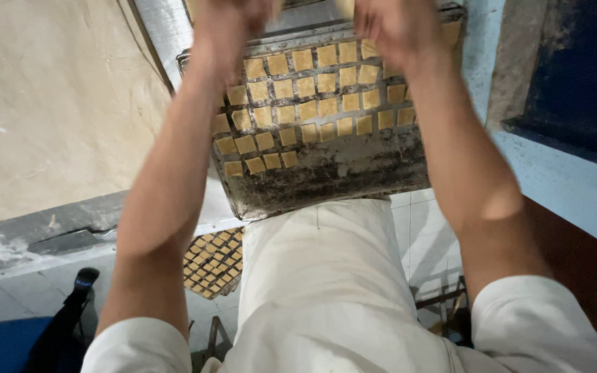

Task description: The person places small dough cubes onto a metal baking tray and then onto a silver baking sheet using their hands.

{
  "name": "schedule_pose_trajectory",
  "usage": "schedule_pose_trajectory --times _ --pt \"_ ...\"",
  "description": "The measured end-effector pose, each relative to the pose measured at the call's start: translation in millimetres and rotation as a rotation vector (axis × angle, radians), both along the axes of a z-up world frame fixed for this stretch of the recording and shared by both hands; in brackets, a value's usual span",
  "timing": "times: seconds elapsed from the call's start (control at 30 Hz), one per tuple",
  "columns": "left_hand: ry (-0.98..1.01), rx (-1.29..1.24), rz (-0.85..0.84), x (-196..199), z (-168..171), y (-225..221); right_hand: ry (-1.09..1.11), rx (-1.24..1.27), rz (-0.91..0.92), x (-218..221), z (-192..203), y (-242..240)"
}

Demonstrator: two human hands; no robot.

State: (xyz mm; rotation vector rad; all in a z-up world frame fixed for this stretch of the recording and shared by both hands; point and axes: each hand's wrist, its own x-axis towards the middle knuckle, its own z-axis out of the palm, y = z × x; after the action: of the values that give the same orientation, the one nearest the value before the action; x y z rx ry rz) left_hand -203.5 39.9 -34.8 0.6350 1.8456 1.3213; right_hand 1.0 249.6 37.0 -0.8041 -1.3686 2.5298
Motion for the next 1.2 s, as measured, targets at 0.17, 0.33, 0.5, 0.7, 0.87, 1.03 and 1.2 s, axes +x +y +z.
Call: schedule_pose_trajectory --times 0.17,0.33,0.5,0.7,0.87,1.03,1.2 --pt "-0.127 -0.189 -0.078 100 69 -41 -0.285 0.155 0.049 81 12 -73" --pt "0.709 0.057 -0.309 170 69 -88 -0.323 0.799 0.051 140 -5 -132" --pt "1.103 -0.027 -0.589 198 49 -118 -0.211 1.442 0.244 158 -11 -157" --pt "0.986 -0.062 -0.466 198 46 -129 -0.159 1.457 0.283 154 1 -160" --pt "1.015 -0.073 -0.436 191 48 -126 -0.086 1.457 0.336 132 8 -167" --pt "1.029 -0.092 -0.419 192 44 -130 -0.112 1.477 0.336 132 4 -171" --pt "1.025 -0.099 -0.438 194 45 -132 -0.110 1.463 0.309 143 -4 -162"
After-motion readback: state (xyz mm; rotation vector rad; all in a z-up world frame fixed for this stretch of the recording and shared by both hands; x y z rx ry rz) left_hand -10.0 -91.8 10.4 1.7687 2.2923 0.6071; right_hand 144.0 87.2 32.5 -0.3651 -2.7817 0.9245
